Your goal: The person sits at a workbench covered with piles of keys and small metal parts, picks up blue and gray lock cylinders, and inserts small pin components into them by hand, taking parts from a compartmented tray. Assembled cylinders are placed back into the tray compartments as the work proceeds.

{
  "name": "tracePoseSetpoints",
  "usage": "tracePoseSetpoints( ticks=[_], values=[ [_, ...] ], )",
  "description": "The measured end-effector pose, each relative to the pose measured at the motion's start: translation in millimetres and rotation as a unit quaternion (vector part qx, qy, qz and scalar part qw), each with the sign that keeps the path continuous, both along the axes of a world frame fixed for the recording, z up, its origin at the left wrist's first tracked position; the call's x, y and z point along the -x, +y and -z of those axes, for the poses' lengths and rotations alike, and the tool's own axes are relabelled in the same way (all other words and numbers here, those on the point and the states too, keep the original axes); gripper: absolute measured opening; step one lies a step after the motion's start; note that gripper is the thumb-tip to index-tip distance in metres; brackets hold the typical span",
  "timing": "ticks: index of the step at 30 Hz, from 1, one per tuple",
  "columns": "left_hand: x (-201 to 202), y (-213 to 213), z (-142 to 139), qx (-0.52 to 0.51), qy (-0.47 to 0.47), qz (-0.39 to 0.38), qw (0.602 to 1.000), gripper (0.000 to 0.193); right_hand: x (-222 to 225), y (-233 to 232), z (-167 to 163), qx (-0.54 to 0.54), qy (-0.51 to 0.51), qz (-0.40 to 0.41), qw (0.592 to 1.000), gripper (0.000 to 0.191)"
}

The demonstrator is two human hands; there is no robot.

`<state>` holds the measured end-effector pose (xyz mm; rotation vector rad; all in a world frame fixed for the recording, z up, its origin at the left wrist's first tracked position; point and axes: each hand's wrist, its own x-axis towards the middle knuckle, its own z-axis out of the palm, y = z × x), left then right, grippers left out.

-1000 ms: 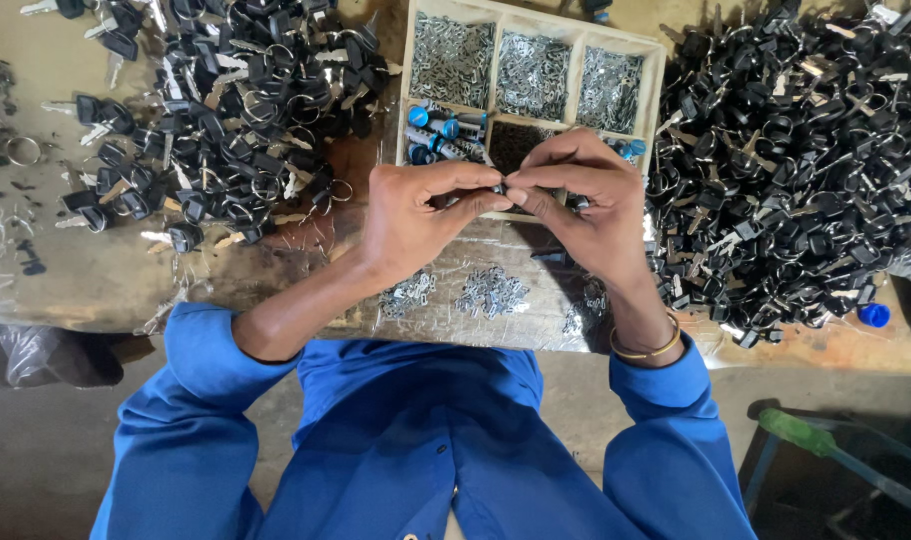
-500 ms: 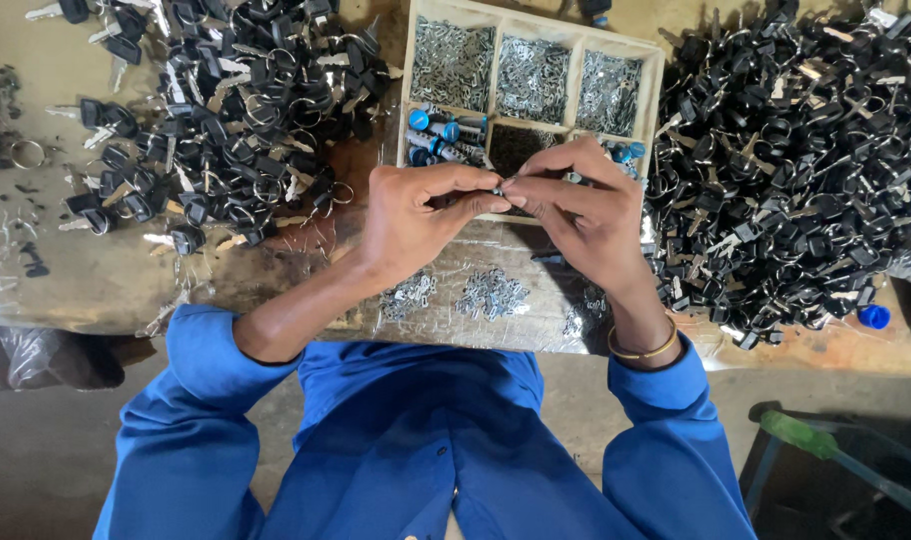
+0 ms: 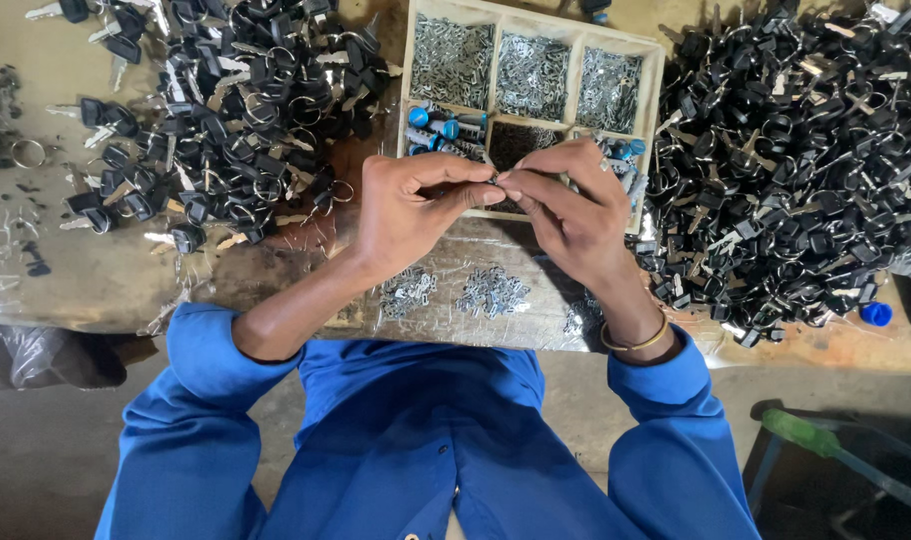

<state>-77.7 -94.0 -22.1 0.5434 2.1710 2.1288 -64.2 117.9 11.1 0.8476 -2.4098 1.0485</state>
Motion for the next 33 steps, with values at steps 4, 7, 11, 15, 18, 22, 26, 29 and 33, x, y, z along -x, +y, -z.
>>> tracePoseSetpoints(
  ticks=[4,7,11,15,18,22,26,29,33],
  values=[
    [-0.3,0.0,-1.1,0.012,0.010,-0.006,1.000,0.015,-4.0,-1.5,2.8,0.091,-0.114,0.006,0.989,0.017],
    [-1.2,0.7,-1.7,0.012,0.009,-0.007,1.000,0.015,-4.6,-0.1,5.2,0.085,-0.133,0.014,0.987,0.013],
    [-0.7,0.3,-3.0,-0.004,-0.001,0.000,1.000,0.014,-2.9,2.8,6.9,0.120,-0.132,-0.008,0.984,0.014],
    [-0.7,-2.3,-5.9,0.019,0.011,-0.004,1.000,0.016,-1.7,4.3,4.6,0.149,-0.212,0.004,0.966,0.015],
    [-0.8,-1.2,-7.1,0.030,0.044,-0.013,0.999,0.018,-1.9,4.0,0.7,0.094,-0.194,0.027,0.976,0.016],
    [-1.6,-0.1,-6.5,0.047,0.051,-0.015,0.997,0.019,-3.6,-0.5,-2.9,0.086,-0.176,0.046,0.979,0.015],
    [-2.0,0.9,-4.8,0.044,0.065,-0.017,0.997,0.017,-2.4,4.0,-9.1,0.042,-0.147,0.016,0.988,0.016],
    [-2.5,1.5,-4.1,0.053,0.059,-0.022,0.997,0.017,2.6,12.5,-12.0,0.042,-0.169,-0.019,0.984,0.018],
    [-4.3,3.9,-3.3,0.036,0.030,-0.013,0.999,0.017,5.3,12.5,-3.7,-0.054,-0.120,0.095,0.987,0.018]
  ],
)
